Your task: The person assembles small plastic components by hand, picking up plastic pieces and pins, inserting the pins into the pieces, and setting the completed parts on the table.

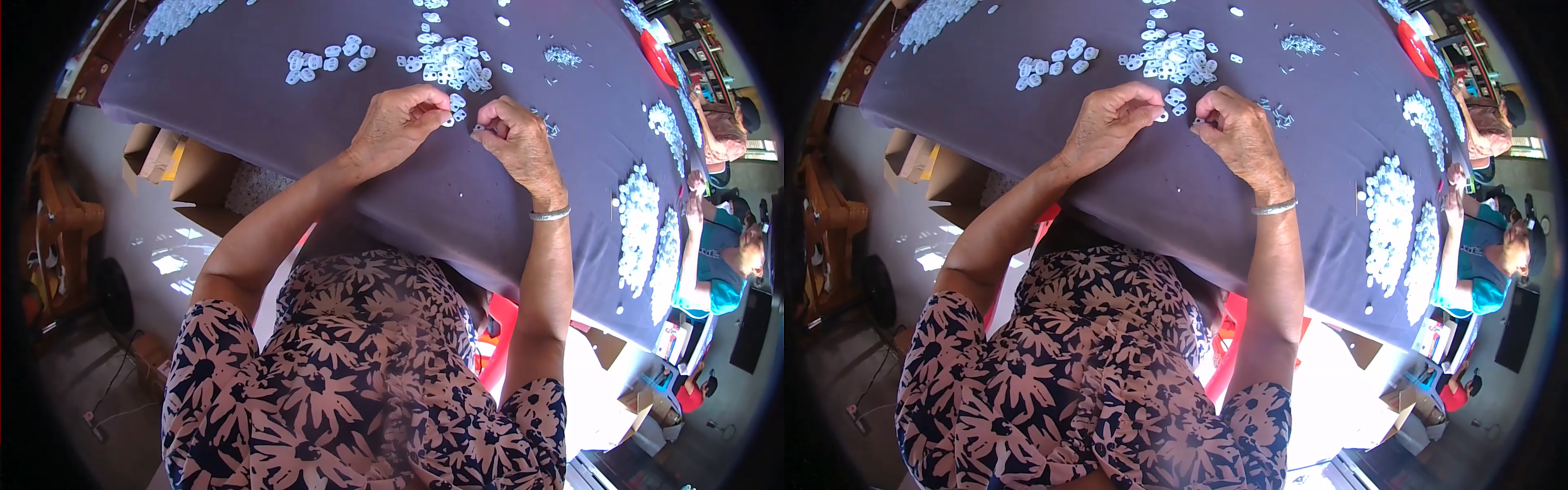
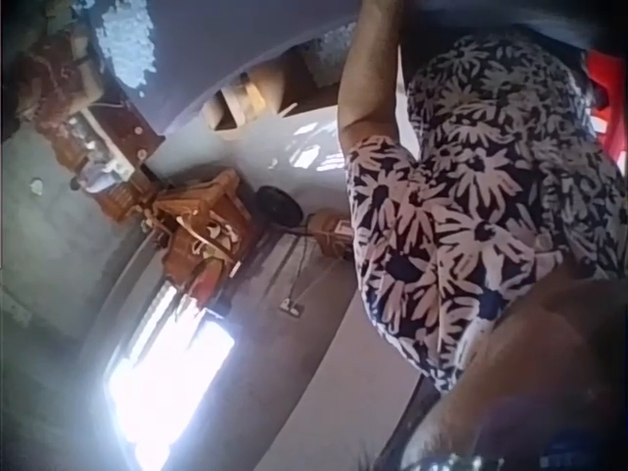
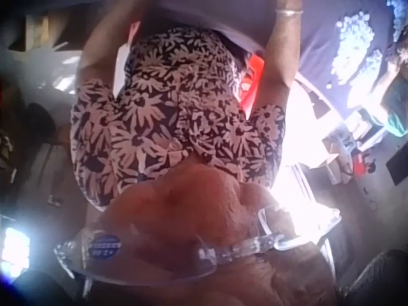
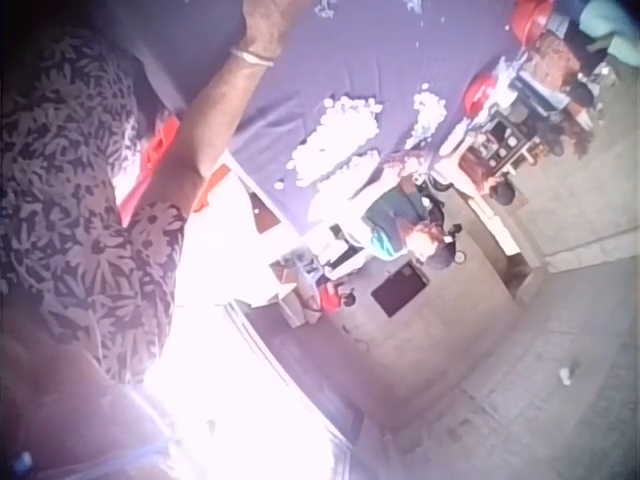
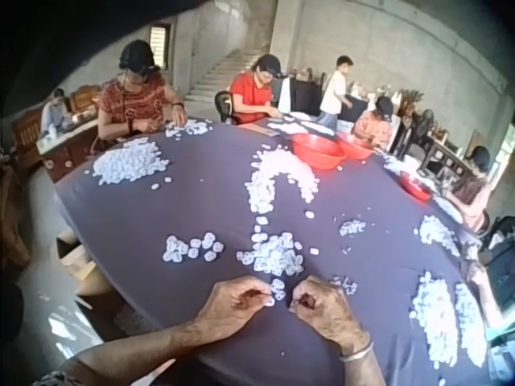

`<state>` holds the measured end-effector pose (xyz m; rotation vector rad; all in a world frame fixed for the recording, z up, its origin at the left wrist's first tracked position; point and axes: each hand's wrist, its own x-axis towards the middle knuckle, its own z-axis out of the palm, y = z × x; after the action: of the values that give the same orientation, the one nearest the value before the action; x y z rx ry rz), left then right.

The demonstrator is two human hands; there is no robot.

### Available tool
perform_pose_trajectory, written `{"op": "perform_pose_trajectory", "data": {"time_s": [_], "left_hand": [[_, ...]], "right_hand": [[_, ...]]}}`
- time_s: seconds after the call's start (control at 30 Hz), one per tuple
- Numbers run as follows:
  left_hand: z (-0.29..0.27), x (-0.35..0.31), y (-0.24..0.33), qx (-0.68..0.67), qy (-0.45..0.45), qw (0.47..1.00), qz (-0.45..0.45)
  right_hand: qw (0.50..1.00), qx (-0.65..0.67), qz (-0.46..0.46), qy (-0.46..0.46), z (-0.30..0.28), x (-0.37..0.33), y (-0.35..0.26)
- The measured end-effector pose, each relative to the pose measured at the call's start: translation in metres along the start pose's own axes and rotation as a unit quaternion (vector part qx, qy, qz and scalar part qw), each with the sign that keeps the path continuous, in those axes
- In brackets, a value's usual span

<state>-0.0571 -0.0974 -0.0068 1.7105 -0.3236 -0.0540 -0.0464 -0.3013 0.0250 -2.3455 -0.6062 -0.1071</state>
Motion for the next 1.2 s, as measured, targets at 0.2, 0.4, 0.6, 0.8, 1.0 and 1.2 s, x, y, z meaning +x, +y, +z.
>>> {"op": "perform_pose_trajectory", "data": {"time_s": [0.2,0.4,0.6,0.8,1.0,1.2], "left_hand": [[0.003,0.003,-0.006,-0.019,0.018,0.999,0.028],[-0.008,0.006,-0.005,0.143,0.113,0.971,0.158],[-0.001,0.000,0.001,0.037,0.099,0.987,0.123],[0.000,0.001,-0.003,-0.023,0.070,0.988,0.138],[-0.001,0.000,0.001,-0.087,0.029,0.992,0.090],[0.001,0.000,0.002,-0.094,0.029,0.992,0.083]], "right_hand": [[0.997,0.059,0.053,0.006,0.001,-0.002,-0.002],[0.957,0.273,0.050,0.080,0.027,0.005,-0.005],[0.949,0.300,0.044,0.092,0.045,0.003,-0.019],[0.942,0.311,0.048,0.115,0.038,0.003,-0.027],[0.956,0.262,-0.013,0.135,0.044,0.004,-0.017],[0.970,0.202,-0.030,0.134,0.038,0.002,-0.022]]}}
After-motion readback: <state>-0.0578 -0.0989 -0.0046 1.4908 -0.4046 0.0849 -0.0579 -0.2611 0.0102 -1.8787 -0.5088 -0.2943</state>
